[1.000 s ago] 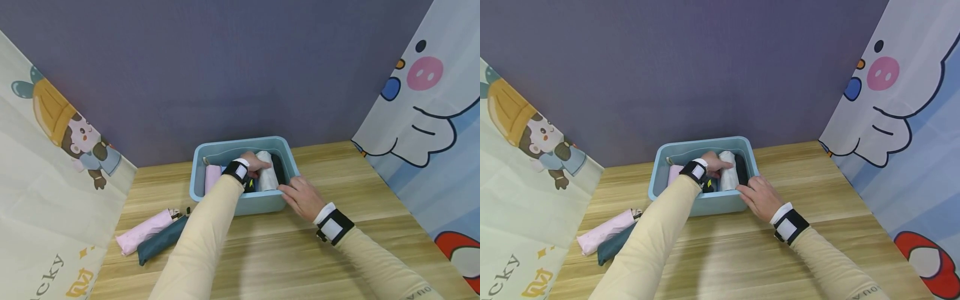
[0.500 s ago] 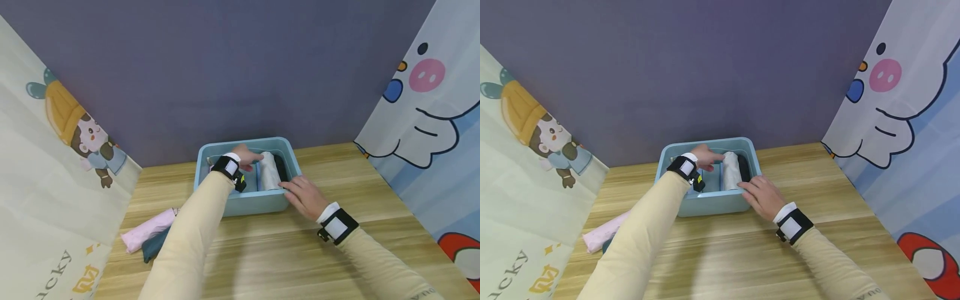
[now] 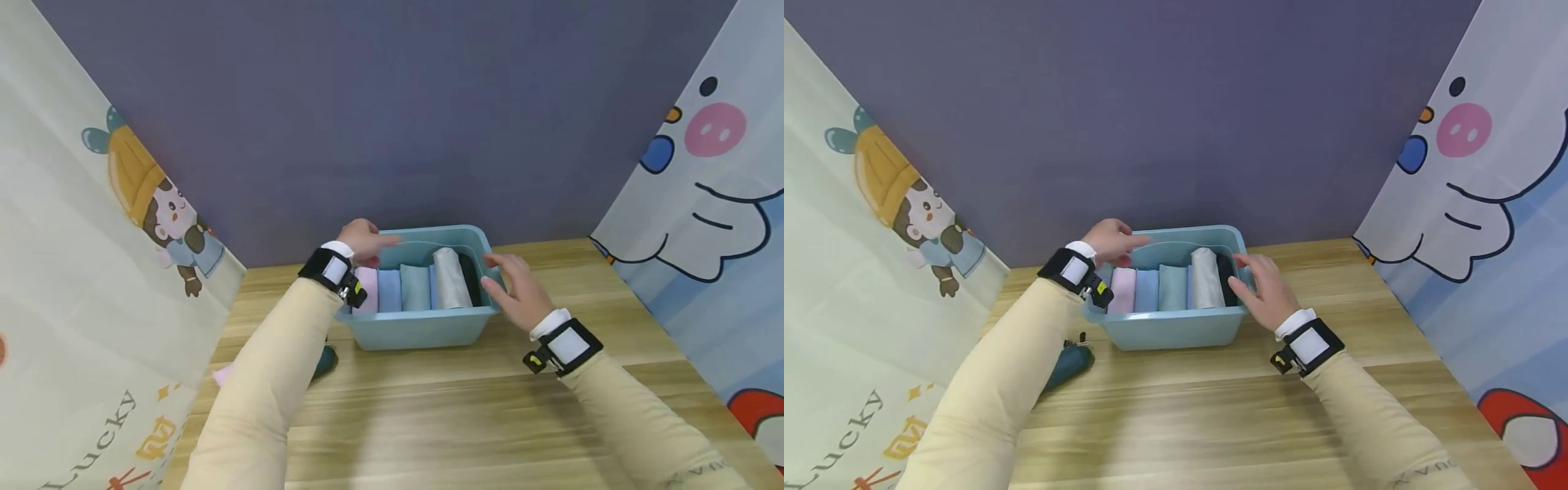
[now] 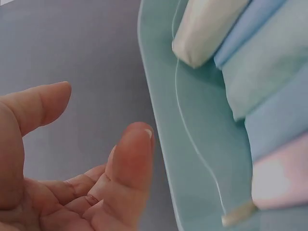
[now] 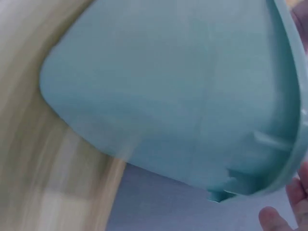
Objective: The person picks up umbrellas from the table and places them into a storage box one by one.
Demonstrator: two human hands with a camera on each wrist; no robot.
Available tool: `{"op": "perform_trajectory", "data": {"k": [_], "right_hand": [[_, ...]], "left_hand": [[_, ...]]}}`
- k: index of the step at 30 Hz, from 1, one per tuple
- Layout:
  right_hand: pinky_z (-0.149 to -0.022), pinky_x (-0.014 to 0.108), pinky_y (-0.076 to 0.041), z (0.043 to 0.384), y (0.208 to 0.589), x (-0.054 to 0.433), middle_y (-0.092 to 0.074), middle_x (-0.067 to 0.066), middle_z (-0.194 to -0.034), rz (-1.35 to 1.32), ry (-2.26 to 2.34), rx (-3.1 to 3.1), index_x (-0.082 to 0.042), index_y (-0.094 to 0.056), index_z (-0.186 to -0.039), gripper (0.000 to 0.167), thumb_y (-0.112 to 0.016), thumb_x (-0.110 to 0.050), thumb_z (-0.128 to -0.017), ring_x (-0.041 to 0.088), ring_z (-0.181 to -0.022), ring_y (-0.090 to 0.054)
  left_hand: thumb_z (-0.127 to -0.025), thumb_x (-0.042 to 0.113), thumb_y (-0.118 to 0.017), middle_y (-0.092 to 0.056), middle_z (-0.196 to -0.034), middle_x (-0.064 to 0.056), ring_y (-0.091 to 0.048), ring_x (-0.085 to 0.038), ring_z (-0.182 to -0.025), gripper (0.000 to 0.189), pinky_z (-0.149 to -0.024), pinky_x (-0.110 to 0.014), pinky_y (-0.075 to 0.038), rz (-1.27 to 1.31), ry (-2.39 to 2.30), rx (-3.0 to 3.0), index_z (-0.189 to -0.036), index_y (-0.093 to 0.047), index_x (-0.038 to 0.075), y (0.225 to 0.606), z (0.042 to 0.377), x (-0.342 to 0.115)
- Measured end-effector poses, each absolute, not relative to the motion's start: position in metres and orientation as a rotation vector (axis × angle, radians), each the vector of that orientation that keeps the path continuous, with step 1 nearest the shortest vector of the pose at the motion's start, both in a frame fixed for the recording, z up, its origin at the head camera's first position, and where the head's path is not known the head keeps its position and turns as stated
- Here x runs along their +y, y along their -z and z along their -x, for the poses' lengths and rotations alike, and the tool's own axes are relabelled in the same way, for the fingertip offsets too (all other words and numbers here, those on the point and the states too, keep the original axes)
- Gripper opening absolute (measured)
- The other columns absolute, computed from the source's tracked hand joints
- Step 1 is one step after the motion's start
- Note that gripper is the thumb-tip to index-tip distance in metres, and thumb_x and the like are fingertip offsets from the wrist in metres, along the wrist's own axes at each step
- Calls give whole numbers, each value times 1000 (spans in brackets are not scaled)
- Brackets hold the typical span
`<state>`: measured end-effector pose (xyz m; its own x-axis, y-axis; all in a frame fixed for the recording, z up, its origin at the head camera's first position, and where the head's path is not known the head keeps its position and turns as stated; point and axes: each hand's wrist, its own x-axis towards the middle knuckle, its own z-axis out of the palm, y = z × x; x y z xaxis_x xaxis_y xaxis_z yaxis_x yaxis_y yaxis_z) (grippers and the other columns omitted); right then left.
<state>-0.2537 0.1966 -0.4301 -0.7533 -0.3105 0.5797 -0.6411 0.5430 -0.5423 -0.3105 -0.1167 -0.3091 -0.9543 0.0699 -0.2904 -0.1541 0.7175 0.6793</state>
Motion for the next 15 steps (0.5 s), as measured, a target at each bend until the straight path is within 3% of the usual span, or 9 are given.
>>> {"op": "perform_trajectory", "data": {"k": [4, 6, 8, 15], "right_hand": [[-82, 47, -47, 261, 418, 200, -54, 18, -123, -713, -1137, -2411, 1, -48, -135, 48, -62, -19, -94, 32, -104, -52], [-93, 55, -41, 264, 413, 202, -50, 21, -126, -654, -1187, -2441, 1, -45, -137, 51, -62, -21, -94, 35, -116, -47], [-94, 57, -41, 267, 410, 204, -48, 22, -128, -569, -1227, -2482, 0, -42, -139, 55, -62, -24, -94, 36, -119, -45], [-96, 59, -40, 280, 402, 204, -43, 31, -135, -397, -1247, -2668, 4, -28, -146, 68, -59, -30, -96, 45, -120, -45]], "left_hand": [[-87, 44, -67, -59, -121, -18, -69, -25, -72, 75, -71, -36, -57, 73, -1113, 2681, -141, -39, 1, 306, 300, -141], [-88, 43, -66, -64, -107, -18, -68, -28, -76, 73, -72, -35, -57, 78, -1151, 2716, -141, -38, 1, 307, 294, -151], [-89, 43, -64, -64, -100, -17, -67, -30, -82, 72, -74, -35, -55, 77, -1159, 2773, -142, -37, 3, 308, 288, -161], [-90, 40, -63, -59, -115, -19, -58, -32, -104, 66, -87, -44, -48, 82, -1102, 2996, -138, -42, 0, 327, 272, -189]]}}
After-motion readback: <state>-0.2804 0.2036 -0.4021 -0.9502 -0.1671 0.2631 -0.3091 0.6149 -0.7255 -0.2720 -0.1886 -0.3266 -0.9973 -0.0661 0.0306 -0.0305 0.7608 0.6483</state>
